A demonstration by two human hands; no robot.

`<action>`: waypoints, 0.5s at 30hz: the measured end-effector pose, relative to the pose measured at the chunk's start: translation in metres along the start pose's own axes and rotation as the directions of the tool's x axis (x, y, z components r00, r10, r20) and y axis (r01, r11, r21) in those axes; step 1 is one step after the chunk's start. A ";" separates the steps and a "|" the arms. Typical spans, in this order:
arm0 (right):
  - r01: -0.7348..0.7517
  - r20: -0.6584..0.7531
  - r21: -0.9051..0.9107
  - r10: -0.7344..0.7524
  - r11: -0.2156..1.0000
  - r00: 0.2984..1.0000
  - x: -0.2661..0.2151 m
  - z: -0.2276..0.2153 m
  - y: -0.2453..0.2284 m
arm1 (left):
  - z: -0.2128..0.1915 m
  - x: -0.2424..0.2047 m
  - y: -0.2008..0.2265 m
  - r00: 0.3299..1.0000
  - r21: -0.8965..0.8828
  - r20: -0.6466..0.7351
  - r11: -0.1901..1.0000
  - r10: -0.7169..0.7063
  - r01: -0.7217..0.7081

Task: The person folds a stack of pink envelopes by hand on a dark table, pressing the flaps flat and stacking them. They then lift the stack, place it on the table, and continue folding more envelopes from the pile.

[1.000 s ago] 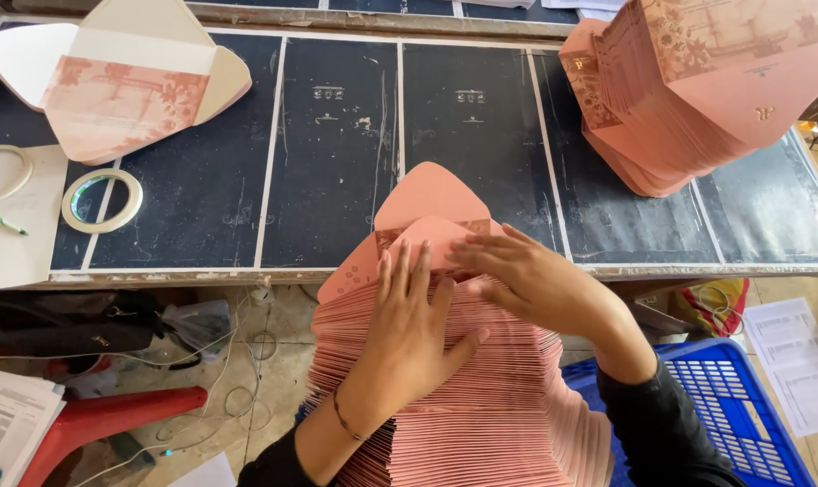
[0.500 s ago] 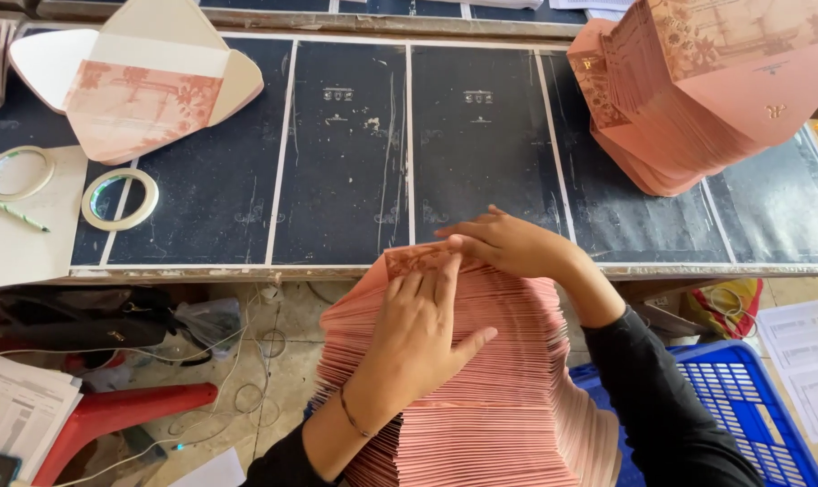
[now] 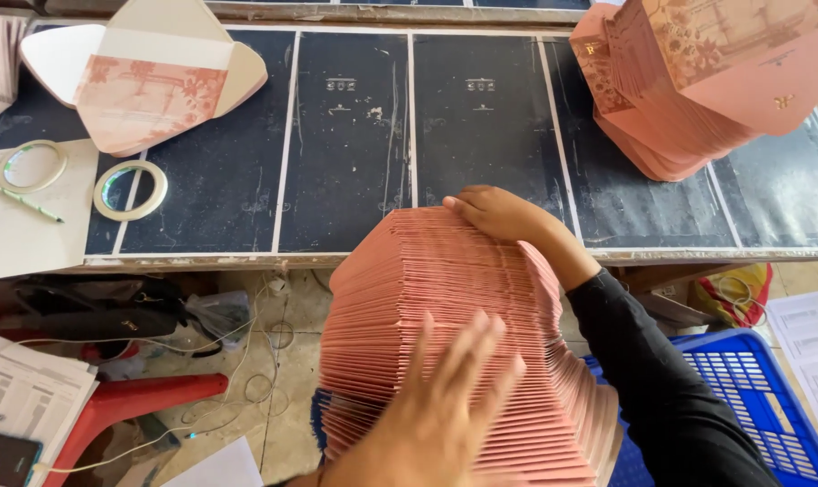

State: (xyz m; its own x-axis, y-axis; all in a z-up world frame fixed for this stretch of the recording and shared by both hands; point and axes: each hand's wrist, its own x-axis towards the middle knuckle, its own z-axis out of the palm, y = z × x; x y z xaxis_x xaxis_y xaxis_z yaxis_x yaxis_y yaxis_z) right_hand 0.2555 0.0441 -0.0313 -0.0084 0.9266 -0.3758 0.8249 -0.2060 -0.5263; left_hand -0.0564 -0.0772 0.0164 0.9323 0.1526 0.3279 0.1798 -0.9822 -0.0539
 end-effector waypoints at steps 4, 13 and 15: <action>-0.056 0.042 -0.008 0.057 0.998 0.998 -0.007 -0.001 -0.015 | -0.019 -0.027 0.036 0.991 -0.022 -0.056 0.992 0.121 -0.122; -0.045 -0.056 -0.069 0.041 0.997 0.998 -0.023 0.004 -0.020 | 0.015 -0.027 0.060 0.994 0.115 0.103 0.993 0.028 -0.040; -0.021 -0.097 -0.107 0.011 0.994 0.995 -0.027 0.009 -0.021 | 0.016 -0.022 0.058 0.999 0.148 0.025 0.988 -0.045 0.040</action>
State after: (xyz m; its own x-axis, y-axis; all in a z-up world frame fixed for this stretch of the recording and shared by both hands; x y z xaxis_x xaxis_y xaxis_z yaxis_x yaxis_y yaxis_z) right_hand 0.2331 0.0204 -0.0165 0.0552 0.9504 -0.3061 0.8805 -0.1909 -0.4340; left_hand -0.0617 -0.1358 -0.0096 0.9309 0.1990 0.3064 0.2620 -0.9481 -0.1800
